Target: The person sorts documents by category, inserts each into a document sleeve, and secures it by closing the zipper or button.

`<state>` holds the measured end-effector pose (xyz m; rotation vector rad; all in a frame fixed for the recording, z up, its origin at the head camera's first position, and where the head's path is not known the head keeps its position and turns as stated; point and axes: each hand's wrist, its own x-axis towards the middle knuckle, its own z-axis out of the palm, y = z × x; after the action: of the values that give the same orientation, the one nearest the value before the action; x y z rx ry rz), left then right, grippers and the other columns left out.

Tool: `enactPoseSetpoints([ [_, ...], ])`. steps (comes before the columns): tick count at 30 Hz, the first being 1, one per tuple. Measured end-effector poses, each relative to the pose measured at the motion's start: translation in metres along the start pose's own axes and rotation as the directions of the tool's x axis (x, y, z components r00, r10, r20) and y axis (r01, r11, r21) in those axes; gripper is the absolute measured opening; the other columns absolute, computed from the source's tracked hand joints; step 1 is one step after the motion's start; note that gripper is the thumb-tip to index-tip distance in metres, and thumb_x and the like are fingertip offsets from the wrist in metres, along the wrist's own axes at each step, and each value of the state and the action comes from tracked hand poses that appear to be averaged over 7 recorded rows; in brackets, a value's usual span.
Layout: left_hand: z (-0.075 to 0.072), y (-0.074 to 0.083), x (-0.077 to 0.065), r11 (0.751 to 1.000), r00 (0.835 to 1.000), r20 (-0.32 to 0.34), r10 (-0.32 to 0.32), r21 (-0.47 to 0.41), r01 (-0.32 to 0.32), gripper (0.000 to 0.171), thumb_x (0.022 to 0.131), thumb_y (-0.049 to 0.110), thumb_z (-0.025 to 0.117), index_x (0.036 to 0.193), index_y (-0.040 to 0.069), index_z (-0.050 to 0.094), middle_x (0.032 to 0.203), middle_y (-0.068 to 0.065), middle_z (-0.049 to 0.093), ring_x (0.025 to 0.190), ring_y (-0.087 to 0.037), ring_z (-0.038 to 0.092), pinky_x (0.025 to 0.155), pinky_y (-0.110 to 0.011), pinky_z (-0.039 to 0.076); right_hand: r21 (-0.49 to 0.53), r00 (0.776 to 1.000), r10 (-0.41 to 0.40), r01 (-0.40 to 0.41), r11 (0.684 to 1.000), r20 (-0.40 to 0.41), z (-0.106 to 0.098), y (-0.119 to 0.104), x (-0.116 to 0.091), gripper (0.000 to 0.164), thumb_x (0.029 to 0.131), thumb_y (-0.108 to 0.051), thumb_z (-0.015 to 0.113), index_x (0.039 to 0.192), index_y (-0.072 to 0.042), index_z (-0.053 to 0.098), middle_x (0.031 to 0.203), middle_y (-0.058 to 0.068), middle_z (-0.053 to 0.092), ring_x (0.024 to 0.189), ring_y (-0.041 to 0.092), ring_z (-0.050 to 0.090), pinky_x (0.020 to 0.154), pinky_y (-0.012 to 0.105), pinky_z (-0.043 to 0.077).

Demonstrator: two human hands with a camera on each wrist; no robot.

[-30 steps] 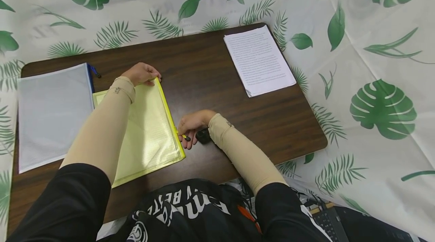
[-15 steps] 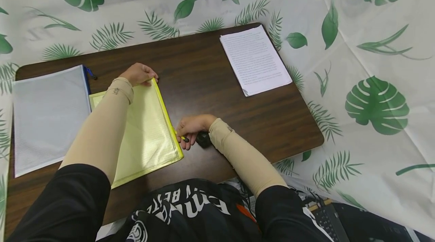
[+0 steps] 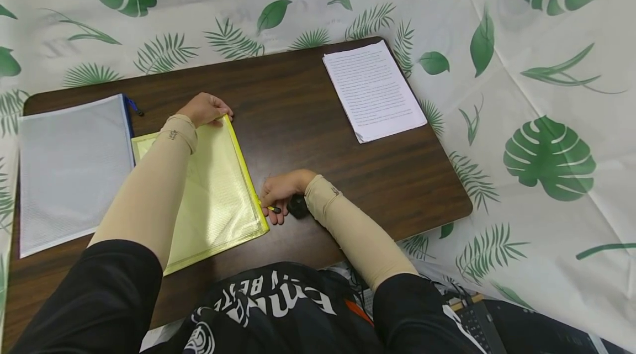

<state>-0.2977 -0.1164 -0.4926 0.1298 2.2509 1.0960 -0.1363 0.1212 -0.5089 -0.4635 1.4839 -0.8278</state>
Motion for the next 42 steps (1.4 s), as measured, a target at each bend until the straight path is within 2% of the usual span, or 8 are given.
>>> enactPoseSetpoints([
  [9, -0.003, -0.002, 0.004, 1.0, 1.0, 0.009, 0.009, 0.024, -0.009, 0.028, 0.1, 0.019, 0.053, 0.112, 0.0, 0.07, 0.108, -0.011, 0.07, 0.078, -0.011, 0.061, 0.069, -0.023, 0.055, 0.016, 1.0, -0.01, 0.011, 1.0, -0.013, 0.0, 0.0, 0.0, 0.032, 0.102, -0.017, 0.045, 0.091, -0.001, 0.069, 0.082, 0.016, 0.073, 0.071, 0.024, 0.072, 0.059, 0.029, 0.055],
  [14, -0.002, 0.0, -0.002, 0.999, 1.0, 0.003, 0.004, 0.041, -0.004, 0.028, 0.1, 0.019, 0.052, 0.112, 0.001, 0.07, 0.115, -0.015, 0.067, 0.087, -0.016, 0.062, 0.073, -0.025, 0.055, -0.015, 1.0, -0.014, 0.014, 1.0, -0.025, 0.004, 0.002, 0.001, 0.032, 0.102, -0.017, 0.045, 0.089, -0.002, 0.07, 0.08, 0.015, 0.073, 0.069, 0.023, 0.071, 0.059, 0.029, 0.054],
  [21, -0.001, 0.001, -0.006, 0.999, 1.0, 0.013, 0.007, 0.041, -0.008, 0.03, 0.101, 0.019, 0.05, 0.115, 0.0, 0.068, 0.123, -0.018, 0.063, 0.105, -0.024, 0.059, 0.079, -0.028, 0.055, -0.085, 0.999, -0.008, 0.011, 0.996, 0.037, 0.01, 0.002, 0.001, 0.031, 0.101, -0.015, 0.046, 0.088, -0.001, 0.07, 0.076, 0.014, 0.072, 0.063, 0.02, 0.069, 0.059, 0.029, 0.052],
  [31, -0.001, 0.001, -0.005, 0.998, 0.999, 0.001, 0.037, 0.057, -0.037, 0.03, 0.101, 0.02, 0.05, 0.114, 0.001, 0.069, 0.122, -0.017, 0.063, 0.106, -0.025, 0.059, 0.078, -0.028, 0.055, -0.05, 0.999, -0.014, 0.016, 0.999, 0.033, 0.008, 0.002, 0.001, 0.031, 0.101, -0.015, 0.046, 0.089, 0.001, 0.07, 0.078, 0.016, 0.072, 0.065, 0.021, 0.07, 0.059, 0.03, 0.053],
  [39, -0.001, 0.001, -0.008, 0.997, 0.999, 0.001, 0.048, 0.053, -0.048, 0.03, 0.101, 0.019, 0.051, 0.113, 0.0, 0.07, 0.118, -0.016, 0.066, 0.092, -0.018, 0.062, 0.075, -0.026, 0.055, -0.036, 1.0, 0.001, 0.0, 0.999, 0.019, 0.008, 0.001, -0.001, 0.03, 0.101, -0.015, 0.046, 0.09, 0.001, 0.069, 0.08, 0.016, 0.072, 0.066, 0.021, 0.07, 0.059, 0.029, 0.053],
  [42, -0.001, 0.002, -0.008, 0.998, 0.999, 0.008, 0.044, 0.048, -0.044, 0.03, 0.101, 0.02, 0.05, 0.115, 0.001, 0.069, 0.121, -0.017, 0.064, 0.099, -0.021, 0.062, 0.077, -0.027, 0.055, -0.024, 1.0, 0.007, -0.007, 1.0, 0.01, 0.009, 0.001, -0.001, 0.029, 0.1, -0.015, 0.047, 0.09, 0.001, 0.069, 0.079, 0.015, 0.072, 0.066, 0.02, 0.07, 0.058, 0.029, 0.053],
])
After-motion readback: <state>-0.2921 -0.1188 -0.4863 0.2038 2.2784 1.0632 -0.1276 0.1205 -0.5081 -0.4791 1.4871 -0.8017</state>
